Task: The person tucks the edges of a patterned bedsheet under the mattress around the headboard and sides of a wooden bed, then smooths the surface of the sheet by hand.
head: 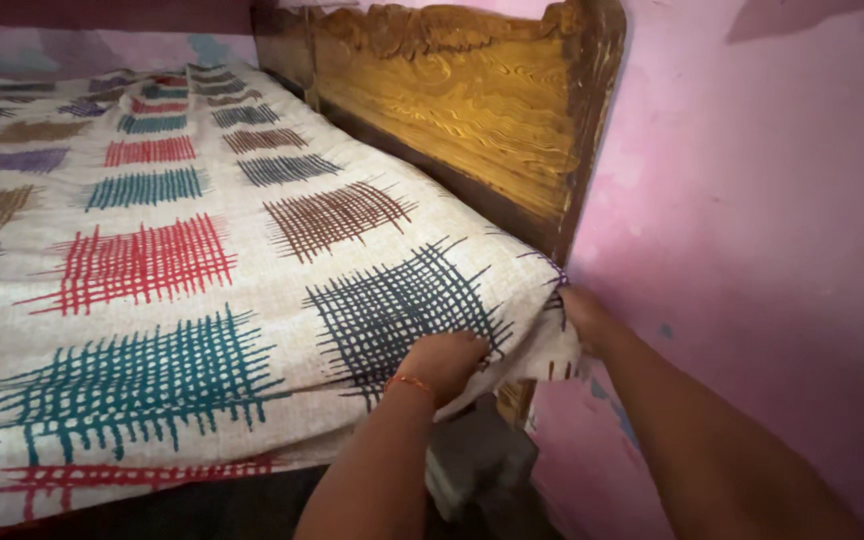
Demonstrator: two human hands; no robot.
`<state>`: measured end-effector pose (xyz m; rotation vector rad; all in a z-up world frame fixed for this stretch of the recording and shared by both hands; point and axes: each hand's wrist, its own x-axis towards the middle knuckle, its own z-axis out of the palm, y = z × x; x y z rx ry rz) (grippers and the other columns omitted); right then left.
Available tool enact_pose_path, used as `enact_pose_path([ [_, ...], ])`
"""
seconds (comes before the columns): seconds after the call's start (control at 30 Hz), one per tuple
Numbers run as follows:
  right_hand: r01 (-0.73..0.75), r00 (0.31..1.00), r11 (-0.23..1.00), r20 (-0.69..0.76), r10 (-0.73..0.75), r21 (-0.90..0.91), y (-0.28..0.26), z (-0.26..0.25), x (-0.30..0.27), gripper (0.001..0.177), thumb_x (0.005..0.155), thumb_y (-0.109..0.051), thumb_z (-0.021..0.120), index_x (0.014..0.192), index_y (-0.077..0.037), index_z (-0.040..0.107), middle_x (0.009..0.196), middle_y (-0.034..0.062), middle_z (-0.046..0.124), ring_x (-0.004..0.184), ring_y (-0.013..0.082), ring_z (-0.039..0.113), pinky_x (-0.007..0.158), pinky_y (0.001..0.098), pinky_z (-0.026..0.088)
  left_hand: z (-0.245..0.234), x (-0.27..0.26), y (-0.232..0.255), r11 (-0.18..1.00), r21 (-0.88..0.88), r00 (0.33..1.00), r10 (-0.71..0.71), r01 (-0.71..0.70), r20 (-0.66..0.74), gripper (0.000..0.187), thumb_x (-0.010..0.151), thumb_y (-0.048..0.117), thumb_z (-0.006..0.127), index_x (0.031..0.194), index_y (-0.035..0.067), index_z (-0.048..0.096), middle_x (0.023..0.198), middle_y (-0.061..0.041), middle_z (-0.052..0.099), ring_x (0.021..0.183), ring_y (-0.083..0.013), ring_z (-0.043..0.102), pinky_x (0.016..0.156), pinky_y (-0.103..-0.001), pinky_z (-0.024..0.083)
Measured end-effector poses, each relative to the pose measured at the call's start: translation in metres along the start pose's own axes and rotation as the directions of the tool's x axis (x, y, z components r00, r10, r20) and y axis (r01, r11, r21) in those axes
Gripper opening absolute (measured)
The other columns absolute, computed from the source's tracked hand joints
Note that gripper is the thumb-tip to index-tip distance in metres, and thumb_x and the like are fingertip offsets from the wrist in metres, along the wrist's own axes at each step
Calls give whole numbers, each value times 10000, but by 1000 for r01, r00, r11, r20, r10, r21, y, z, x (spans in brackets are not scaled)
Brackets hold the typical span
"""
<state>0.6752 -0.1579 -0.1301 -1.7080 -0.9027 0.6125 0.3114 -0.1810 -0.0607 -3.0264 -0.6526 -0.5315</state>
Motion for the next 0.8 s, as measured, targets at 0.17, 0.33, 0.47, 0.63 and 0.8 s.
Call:
enact_pose_path([
  [0.17, 138, 946, 784, -152, -285, -605, 1, 9, -49, 317, 976, -202, 477, 1087, -6, 699, 1093, 264, 707, 1045, 453, 656, 888, 562, 521, -2, -8, 2, 995, -89, 999, -36, 34, -15, 154, 1009, 205, 546, 1087, 142, 663, 1089, -95, 694, 1008, -324, 690, 838, -469, 550],
  [0.33, 78, 950, 699, -159, -268, -711, -7, 19, -71, 303, 947, -191, 499, 1116, -28, 692, 1110, 251, 698, 1051, 444, 659, 885, 555, 522, -6, -8, 6, 996, -67, 998, -48, 51, 49, 165, 983, 206, 582, 1108, 143, 670, 1112, -108, 685, 1022, -339, 686, 835, -483, 553],
  [0.47, 62, 925, 600, -180, -335, -798, -35, 17, -99, 305, 924, -182, 517, 1139, -47, 687, 1124, 242, 691, 1056, 436, 662, 883, 550, 524, -13, -21, 0, 999, -16, 995, 41, -40, 87, 230, 858, 177, 689, 1085, 136, 684, 1138, -85, 703, 1114, -312, 671, 893, -470, 551],
  [0.63, 172, 652, 342, -154, -743, -924, -99, 42, -159, 444, 748, -140, 626, 1174, -23, 666, 1024, 226, 678, 949, 399, 657, 801, 529, 511, -37, -70, -25, 992, -32, 992, 123, -123, -5, 446, 707, 250, 795, 1115, 136, 657, 1135, -86, 660, 1138, -314, 596, 927, -465, 494],
  [0.8, 837, 269, 20, 379, -886, -546, -163, 110, -201, 398, 800, -161, 663, 1188, -70, 672, 1180, 164, 641, 1100, 373, 610, 953, 517, 471, -60, -114, -44, 992, 87, 986, 100, -88, -137, 410, 733, 338, 782, 1061, 128, 654, 1092, -86, 644, 1089, -305, 595, 908, -464, 484],
])
